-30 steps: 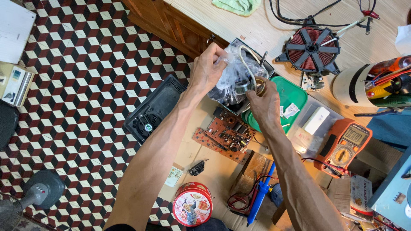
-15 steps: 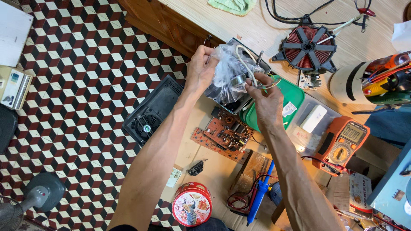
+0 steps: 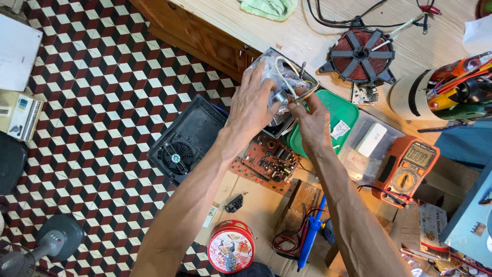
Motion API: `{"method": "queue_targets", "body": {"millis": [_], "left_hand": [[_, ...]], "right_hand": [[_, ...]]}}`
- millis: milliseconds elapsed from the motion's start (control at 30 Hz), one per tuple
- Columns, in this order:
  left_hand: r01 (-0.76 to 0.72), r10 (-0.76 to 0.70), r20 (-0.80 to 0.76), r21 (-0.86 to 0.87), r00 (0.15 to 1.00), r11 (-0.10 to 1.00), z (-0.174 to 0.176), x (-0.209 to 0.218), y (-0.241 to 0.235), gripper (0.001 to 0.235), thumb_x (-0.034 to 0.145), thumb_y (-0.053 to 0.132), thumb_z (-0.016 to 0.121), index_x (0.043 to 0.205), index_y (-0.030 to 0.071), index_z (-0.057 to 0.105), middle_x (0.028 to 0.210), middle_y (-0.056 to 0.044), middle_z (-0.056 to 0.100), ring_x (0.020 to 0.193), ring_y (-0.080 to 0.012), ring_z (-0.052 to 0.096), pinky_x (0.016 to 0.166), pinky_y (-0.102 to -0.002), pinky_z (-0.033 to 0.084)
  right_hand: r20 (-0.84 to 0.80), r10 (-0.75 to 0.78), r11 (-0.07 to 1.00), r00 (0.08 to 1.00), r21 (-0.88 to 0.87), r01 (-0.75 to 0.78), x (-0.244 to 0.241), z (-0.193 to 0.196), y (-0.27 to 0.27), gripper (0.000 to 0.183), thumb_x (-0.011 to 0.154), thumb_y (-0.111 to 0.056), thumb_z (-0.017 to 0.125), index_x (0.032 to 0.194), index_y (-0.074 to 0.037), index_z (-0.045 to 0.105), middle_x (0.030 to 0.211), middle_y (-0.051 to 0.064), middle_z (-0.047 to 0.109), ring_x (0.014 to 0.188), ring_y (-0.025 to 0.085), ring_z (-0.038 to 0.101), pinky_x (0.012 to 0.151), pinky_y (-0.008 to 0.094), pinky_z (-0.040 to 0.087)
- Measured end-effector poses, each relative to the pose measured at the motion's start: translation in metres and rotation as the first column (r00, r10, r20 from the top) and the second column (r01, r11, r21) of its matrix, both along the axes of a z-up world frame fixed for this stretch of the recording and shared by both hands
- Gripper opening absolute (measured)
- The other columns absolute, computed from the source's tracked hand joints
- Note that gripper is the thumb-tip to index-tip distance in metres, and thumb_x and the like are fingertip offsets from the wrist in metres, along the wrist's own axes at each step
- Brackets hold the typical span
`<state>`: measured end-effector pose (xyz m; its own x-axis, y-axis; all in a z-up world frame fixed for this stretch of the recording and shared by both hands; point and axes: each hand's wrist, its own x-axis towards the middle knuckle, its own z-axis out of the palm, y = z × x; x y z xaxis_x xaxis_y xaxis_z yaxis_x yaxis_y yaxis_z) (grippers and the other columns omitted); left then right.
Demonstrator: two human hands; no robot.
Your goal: The person handles a toroidal transformer, using pliers to adjust wires and a soldering iron to work on connections. They also open a green container, retrieve small parts, and continue manipulating the transformer and wires on a cluttered workbench.
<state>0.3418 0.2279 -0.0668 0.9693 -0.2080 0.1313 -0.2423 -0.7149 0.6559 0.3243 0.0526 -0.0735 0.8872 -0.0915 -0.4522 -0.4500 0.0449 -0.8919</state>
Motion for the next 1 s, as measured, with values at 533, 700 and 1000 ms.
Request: {"method": "queue_targets", "body": {"millis": [533,700,1000], "left_hand": [[-0.201,0.216,0.011,-0.323,0.976,0.925,0.041,-0.089,0.058,0.036,0.088,0.023,0.085,0.12,0.01,0.076,0.136,-0.016,0.061,0.125,-0.0297,0.059,0.109,-0.044,0.054],[-0.521,0.316,-0.561,-0.252,0.765,0.815,0.016,-0.19,0.09,0.032,0.095,0.03,0.073,0.117,0.006,0.073,0.091,-0.01,0.073,0.076,-0.0088,0.064,0.068,-0.029,0.055],[-0.076,0.004,-0.619,-0.091,0.786,0.993,-0.112,-0.287,-0.018,0.027,0.089,0.025,0.07,0.11,0.007,0.072,0.089,-0.018,0.075,0.08,-0.0348,0.073,0.074,-0.046,0.057]], "right_hand": [[-0.003,0.085,0.961,0.996,-0.263,-0.083,-0.033,0.042,-0.021,0.064,0.09,-0.019,0.072,0.146,-0.001,0.048,0.15,0.017,0.052,0.136,0.028,0.057,0.112,0.044,0.045],[0.09,-0.003,0.967,0.996,-0.252,0.026,-0.057,0.038,-0.043,0.059,0.093,-0.018,0.071,0.145,0.003,0.051,0.145,0.018,0.058,0.132,0.027,0.06,0.113,0.039,0.048],[0.032,-0.037,0.928,0.999,-0.369,0.046,-0.051,0.03,-0.048,0.051,0.09,-0.018,0.068,0.136,0.0,0.059,0.136,0.016,0.063,0.123,0.025,0.062,0.104,0.039,0.048]]}}
